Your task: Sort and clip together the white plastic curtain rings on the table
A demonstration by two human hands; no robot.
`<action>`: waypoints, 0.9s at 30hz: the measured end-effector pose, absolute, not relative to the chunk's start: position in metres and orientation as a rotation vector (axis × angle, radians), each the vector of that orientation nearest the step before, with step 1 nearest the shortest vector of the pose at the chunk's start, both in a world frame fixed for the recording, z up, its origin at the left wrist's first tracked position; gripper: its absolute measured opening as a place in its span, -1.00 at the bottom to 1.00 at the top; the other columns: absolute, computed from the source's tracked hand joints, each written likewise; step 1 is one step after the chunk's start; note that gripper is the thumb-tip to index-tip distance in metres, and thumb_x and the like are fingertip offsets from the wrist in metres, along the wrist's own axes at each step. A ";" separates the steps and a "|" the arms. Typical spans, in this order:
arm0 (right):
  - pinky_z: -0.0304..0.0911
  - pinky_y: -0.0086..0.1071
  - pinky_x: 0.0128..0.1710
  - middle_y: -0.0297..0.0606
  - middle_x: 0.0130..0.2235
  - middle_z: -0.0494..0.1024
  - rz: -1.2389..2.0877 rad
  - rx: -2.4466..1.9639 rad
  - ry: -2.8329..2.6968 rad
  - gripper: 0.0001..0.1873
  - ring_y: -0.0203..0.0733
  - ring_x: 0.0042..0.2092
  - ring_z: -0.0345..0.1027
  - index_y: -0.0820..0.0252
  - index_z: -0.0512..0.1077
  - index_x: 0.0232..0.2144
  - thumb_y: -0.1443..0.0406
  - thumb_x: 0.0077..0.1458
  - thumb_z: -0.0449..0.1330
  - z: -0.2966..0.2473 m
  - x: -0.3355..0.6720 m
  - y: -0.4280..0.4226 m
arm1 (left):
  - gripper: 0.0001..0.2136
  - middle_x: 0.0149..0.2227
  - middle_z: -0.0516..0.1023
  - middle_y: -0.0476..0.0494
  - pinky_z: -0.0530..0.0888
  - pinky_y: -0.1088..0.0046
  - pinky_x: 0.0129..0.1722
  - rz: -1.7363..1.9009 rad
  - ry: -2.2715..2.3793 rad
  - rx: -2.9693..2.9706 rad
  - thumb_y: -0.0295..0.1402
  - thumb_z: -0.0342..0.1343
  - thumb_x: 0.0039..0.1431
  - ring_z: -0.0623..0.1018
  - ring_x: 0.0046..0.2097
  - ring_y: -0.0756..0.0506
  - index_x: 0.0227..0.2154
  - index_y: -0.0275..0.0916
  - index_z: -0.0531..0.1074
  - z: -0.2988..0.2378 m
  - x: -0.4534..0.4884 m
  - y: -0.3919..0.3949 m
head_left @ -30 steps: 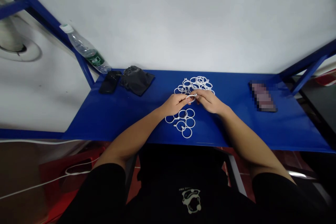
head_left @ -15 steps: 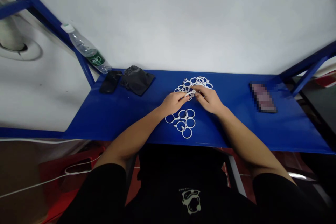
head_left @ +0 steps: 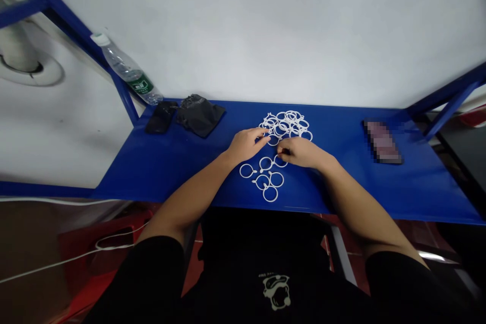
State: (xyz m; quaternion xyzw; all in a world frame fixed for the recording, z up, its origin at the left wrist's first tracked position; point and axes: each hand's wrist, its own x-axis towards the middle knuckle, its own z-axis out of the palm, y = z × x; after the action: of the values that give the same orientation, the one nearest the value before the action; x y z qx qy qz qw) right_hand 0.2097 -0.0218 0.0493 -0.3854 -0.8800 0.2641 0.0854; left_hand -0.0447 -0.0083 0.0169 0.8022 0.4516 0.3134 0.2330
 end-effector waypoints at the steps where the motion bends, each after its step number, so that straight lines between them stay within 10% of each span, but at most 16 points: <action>1: 0.22 -0.22 -0.24 -0.25 -0.31 0.62 0.723 -1.215 -2.603 -0.92 -0.16 -0.31 0.42 0.09 0.54 -0.33 0.31 0.18 0.22 0.053 0.213 -0.022 | -0.76 -0.03 0.78 -0.19 0.63 0.23 0.04 0.859 1.173 2.236 -0.25 0.27 0.49 0.74 -0.06 -0.16 0.11 -0.15 0.68 0.018 -0.044 -0.010; 27: 0.25 -0.31 -0.41 -0.26 -0.45 0.66 0.041 -1.181 -2.199 -0.73 -0.20 -0.45 0.48 0.11 0.58 -0.35 0.19 0.34 0.15 0.038 0.193 -0.032 | -0.86 -0.27 0.76 -0.20 0.53 0.47 -0.37 1.142 0.778 1.623 -0.31 0.27 0.32 0.63 -0.38 0.00 -0.20 -0.27 0.64 0.012 -0.031 -0.017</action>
State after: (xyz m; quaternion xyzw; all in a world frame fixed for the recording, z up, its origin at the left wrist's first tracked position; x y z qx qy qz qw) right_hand 0.1930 -0.0322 0.0380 -0.4488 -0.8354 0.0155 0.3169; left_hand -0.0310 -0.0172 0.0124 0.6662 0.3193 0.4690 0.4840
